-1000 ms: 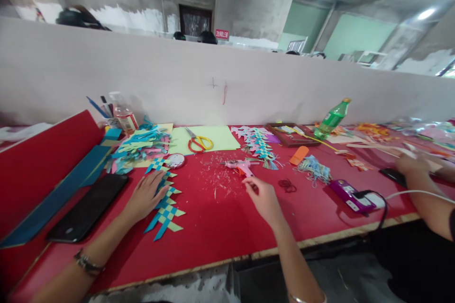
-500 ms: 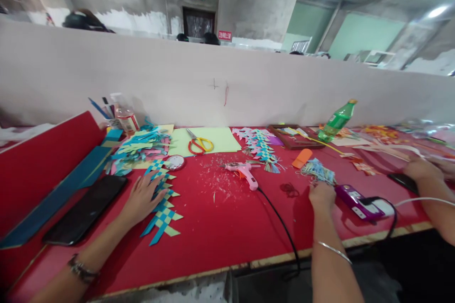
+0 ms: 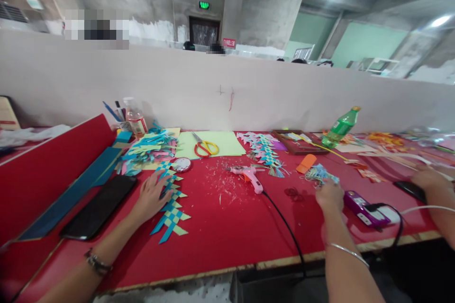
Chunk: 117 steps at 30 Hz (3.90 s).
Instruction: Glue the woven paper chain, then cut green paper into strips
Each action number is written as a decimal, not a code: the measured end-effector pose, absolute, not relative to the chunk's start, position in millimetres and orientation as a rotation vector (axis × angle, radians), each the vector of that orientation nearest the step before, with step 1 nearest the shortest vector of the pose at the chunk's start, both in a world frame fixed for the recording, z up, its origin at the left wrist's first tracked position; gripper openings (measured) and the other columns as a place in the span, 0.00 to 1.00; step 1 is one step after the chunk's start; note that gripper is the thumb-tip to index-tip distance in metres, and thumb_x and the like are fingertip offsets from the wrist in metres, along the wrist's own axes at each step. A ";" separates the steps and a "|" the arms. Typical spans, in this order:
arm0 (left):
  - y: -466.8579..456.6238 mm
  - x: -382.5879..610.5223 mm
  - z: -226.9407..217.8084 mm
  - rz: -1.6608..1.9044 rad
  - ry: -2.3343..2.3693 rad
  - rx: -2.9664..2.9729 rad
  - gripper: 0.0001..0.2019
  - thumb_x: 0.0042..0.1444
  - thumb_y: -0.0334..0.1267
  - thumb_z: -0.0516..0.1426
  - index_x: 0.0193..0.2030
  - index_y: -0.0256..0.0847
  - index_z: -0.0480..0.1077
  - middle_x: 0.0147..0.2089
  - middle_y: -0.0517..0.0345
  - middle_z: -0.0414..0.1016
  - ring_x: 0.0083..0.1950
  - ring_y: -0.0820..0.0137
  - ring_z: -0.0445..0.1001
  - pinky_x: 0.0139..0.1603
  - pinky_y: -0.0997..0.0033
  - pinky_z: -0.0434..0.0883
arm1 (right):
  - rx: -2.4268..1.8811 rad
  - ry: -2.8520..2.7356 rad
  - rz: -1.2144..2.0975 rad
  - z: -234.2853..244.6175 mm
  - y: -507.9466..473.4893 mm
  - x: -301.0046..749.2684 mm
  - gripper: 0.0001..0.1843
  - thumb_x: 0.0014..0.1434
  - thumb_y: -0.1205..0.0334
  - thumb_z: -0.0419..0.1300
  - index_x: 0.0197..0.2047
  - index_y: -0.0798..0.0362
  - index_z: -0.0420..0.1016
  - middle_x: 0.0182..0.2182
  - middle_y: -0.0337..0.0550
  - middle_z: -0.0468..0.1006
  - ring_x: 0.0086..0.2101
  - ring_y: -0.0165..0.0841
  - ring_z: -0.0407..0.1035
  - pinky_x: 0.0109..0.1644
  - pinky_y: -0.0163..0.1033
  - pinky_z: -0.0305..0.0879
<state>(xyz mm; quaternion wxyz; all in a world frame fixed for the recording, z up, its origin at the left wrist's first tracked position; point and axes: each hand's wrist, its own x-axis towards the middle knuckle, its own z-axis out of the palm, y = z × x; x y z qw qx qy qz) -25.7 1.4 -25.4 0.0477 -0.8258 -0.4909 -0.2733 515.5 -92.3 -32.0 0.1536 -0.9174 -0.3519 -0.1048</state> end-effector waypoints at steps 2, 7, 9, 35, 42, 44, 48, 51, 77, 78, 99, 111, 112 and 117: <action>1.3 -25.5 -25.3 -0.838 -1.504 -2.524 0.18 0.55 0.42 0.48 0.51 0.40 0.62 0.57 0.42 0.58 0.59 0.58 0.57 0.56 0.52 0.57 | -2.606 -1.119 -0.333 -35.8 -94.3 512.4 0.18 0.50 0.65 0.49 0.41 0.64 0.72 0.35 0.64 0.73 0.38 0.48 0.68 0.39 0.49 0.62; 1.0 -25.6 -26.5 -0.832 -1.510 -2.557 0.18 0.55 0.43 0.48 0.51 0.39 0.63 0.58 0.42 0.58 0.59 0.58 0.57 0.56 0.53 0.57 | -2.530 -1.362 -0.353 -49.5 -102.3 493.0 0.13 0.50 0.72 0.48 0.32 0.65 0.73 0.32 0.62 0.74 0.39 0.43 0.68 0.44 0.44 0.61; 1.2 -25.5 -27.5 -0.832 -1.521 -2.563 0.18 0.55 0.43 0.49 0.51 0.40 0.63 0.58 0.43 0.58 0.59 0.59 0.57 0.56 0.54 0.57 | -2.510 -1.401 -0.362 -51.0 -104.6 487.4 0.14 0.49 0.73 0.47 0.32 0.64 0.73 0.33 0.60 0.75 0.39 0.42 0.68 0.45 0.42 0.61; 1.6 -25.6 -30.4 -0.920 -1.532 -2.609 0.16 0.54 0.41 0.50 0.49 0.40 0.63 0.57 0.43 0.58 0.59 0.57 0.57 0.52 0.54 0.60 | -2.485 -1.033 -0.184 -30.9 -100.0 470.6 0.08 0.45 0.67 0.53 0.19 0.53 0.70 0.19 0.47 0.72 0.27 0.40 0.69 0.33 0.43 0.64; -1.3 -24.6 -22.7 -1.030 -1.556 -2.639 0.16 0.54 0.39 0.49 0.49 0.39 0.63 0.57 0.42 0.56 0.59 0.55 0.56 0.52 0.51 0.59 | -2.272 -0.882 -0.057 -6.5 -104.8 451.7 0.07 0.45 0.64 0.53 0.18 0.50 0.64 0.20 0.49 0.72 0.26 0.43 0.69 0.30 0.46 0.63; -1.4 -23.9 -17.8 -1.083 -1.560 -2.649 0.16 0.55 0.38 0.48 0.49 0.39 0.63 0.57 0.42 0.57 0.59 0.55 0.56 0.52 0.50 0.58 | -2.155 -0.900 -0.033 11.6 -105.4 437.6 0.05 0.46 0.62 0.54 0.21 0.51 0.65 0.23 0.52 0.73 0.29 0.42 0.70 0.33 0.45 0.64; -4.8 -19.2 0.5 -1.193 -1.494 -2.738 0.16 0.56 0.38 0.48 0.51 0.38 0.61 0.55 0.44 0.59 0.58 0.59 0.58 0.54 0.52 0.57 | -1.870 -1.058 0.049 57.6 -100.6 386.6 0.08 0.48 0.56 0.53 0.30 0.52 0.66 0.31 0.51 0.74 0.34 0.38 0.69 0.40 0.41 0.64; -18.5 -9.1 21.9 -1.233 -1.331 -2.906 0.16 0.56 0.39 0.49 0.52 0.40 0.60 0.54 0.48 0.61 0.57 0.65 0.60 0.56 0.62 0.59 | -1.710 -1.224 0.194 80.5 -97.8 325.4 0.14 0.46 0.51 0.56 0.32 0.52 0.68 0.30 0.44 0.74 0.32 0.33 0.68 0.39 0.37 0.64; -91.3 -53.1 -5.8 -2.094 -2.263 -2.983 0.25 0.48 0.60 0.50 0.28 0.37 0.71 0.21 0.61 0.61 0.26 0.73 0.62 0.30 0.75 0.61 | -1.803 -1.868 0.592 12.3 18.4 87.8 0.32 0.43 0.61 0.63 0.52 0.55 0.58 0.46 0.56 0.69 0.48 0.46 0.62 0.45 0.45 0.58; -91.0 -54.6 -6.5 -2.102 -2.228 -2.975 0.24 0.49 0.59 0.50 0.27 0.37 0.72 0.24 0.59 0.63 0.29 0.72 0.64 0.33 0.74 0.62 | -1.802 -1.869 0.601 10.2 20.1 87.1 0.34 0.43 0.63 0.64 0.53 0.55 0.57 0.46 0.56 0.69 0.47 0.45 0.63 0.45 0.44 0.58; -95.9 -57.9 -7.1 -1.807 -2.249 -2.937 0.23 0.54 0.55 0.47 0.32 0.40 0.75 0.27 0.56 0.65 0.34 0.67 0.65 0.38 0.72 0.63 | -1.588 -1.307 0.678 19.1 89.7 140.9 0.21 0.47 0.63 0.56 0.47 0.58 0.65 0.44 0.51 0.71 0.45 0.38 0.66 0.46 0.43 0.63; -96.0 -31.9 4.1 -1.962 -2.467 -2.990 0.26 0.52 0.59 0.47 0.23 0.36 0.68 0.18 0.62 0.58 0.23 0.75 0.57 0.26 0.77 0.57 | -1.127 -1.675 1.410 44.9 -50.1 128.5 0.21 0.53 0.47 0.53 0.42 0.54 0.72 0.32 0.42 0.74 0.28 0.27 0.67 0.33 0.34 0.63; -96.4 -28.2 5.5 -1.930 -2.420 -3.054 0.26 0.52 0.58 0.47 0.22 0.36 0.68 0.18 0.62 0.59 0.23 0.75 0.57 0.26 0.77 0.57 | -1.126 -1.616 1.410 43.3 -63.5 125.1 0.19 0.51 0.50 0.58 0.41 0.54 0.72 0.31 0.41 0.74 0.29 0.27 0.67 0.34 0.33 0.62; -98.2 -18.8 12.2 -1.820 -2.123 -3.226 0.22 0.56 0.50 0.46 0.21 0.37 0.67 0.24 0.58 0.66 0.30 0.72 0.64 0.36 0.75 0.62 | -1.162 -1.252 1.380 29.6 -94.2 114.7 0.10 0.50 0.56 0.59 0.32 0.55 0.74 0.23 0.37 0.73 0.19 0.24 0.63 0.27 0.32 0.61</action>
